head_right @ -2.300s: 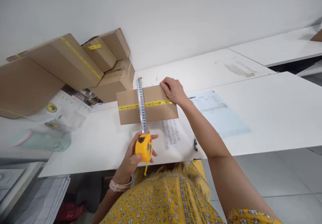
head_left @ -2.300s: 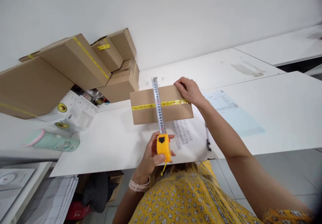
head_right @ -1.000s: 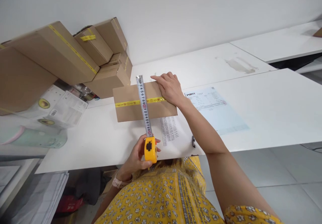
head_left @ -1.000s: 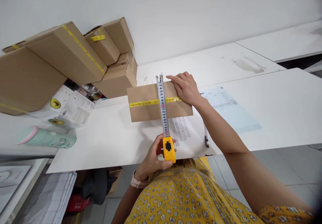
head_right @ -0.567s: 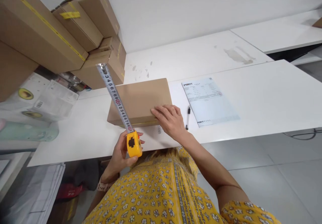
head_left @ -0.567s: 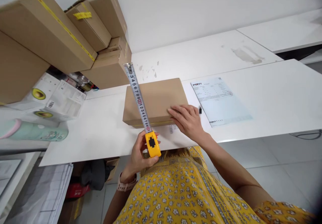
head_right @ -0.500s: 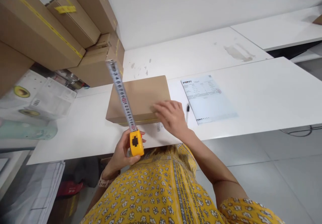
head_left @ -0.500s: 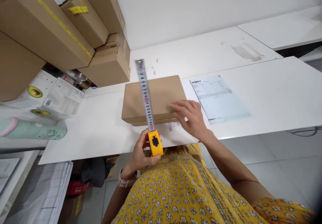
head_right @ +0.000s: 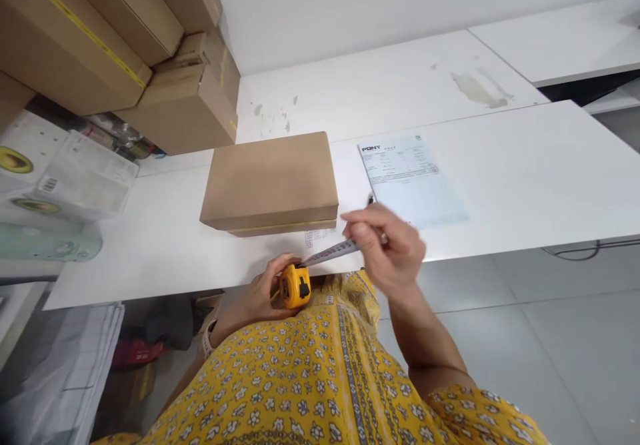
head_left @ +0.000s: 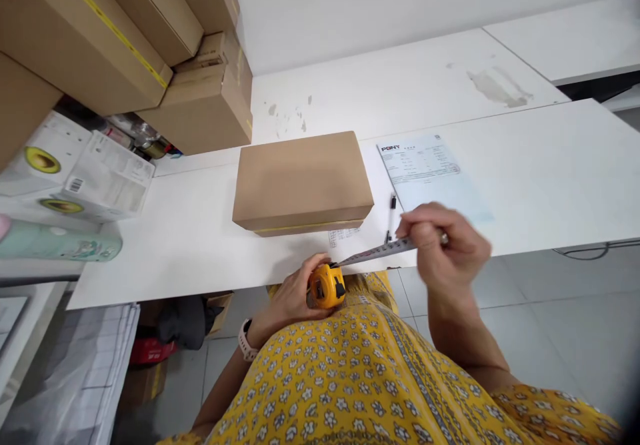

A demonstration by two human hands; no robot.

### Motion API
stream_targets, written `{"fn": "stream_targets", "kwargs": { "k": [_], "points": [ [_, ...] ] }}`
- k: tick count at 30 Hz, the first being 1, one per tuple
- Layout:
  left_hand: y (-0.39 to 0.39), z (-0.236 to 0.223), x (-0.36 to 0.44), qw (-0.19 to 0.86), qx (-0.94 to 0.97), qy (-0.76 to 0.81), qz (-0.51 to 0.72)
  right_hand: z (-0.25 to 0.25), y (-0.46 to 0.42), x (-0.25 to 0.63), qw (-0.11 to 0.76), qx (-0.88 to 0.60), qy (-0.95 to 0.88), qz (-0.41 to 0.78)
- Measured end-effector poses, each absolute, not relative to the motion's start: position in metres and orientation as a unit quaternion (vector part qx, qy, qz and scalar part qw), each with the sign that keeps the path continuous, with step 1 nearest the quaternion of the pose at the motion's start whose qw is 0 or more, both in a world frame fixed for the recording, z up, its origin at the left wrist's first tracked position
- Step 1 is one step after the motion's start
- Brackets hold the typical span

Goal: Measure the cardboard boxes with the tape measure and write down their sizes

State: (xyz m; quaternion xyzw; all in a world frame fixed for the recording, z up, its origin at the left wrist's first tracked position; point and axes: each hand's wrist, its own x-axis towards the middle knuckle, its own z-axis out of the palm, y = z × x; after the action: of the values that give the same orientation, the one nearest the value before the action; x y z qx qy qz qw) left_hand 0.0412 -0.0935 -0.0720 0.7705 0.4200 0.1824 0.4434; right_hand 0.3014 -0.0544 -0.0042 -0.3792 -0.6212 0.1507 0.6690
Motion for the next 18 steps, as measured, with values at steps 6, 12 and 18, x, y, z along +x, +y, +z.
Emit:
{"fn": "stream_targets", "kwargs": {
  "k": [6,12,18],
  "points": [
    [-0.094,-0.089,0.05,0.468,0.773,0.335,0.269,-0.056,-0.087,0.271,0.587,-0.359,-0.721,0.083],
    [-0.085,-0.056,0.049,0.376,0.806,0.316,0.331,-0.089,-0.081,0.298,0.578,-0.56,-0.594,-0.007],
    [-0.047,-0.014,0.02,0.107,0.789,0.404,0.45,-0.121,-0.044,0.336,0.35,-0.776,-0.517,0.087]
  ]
}}
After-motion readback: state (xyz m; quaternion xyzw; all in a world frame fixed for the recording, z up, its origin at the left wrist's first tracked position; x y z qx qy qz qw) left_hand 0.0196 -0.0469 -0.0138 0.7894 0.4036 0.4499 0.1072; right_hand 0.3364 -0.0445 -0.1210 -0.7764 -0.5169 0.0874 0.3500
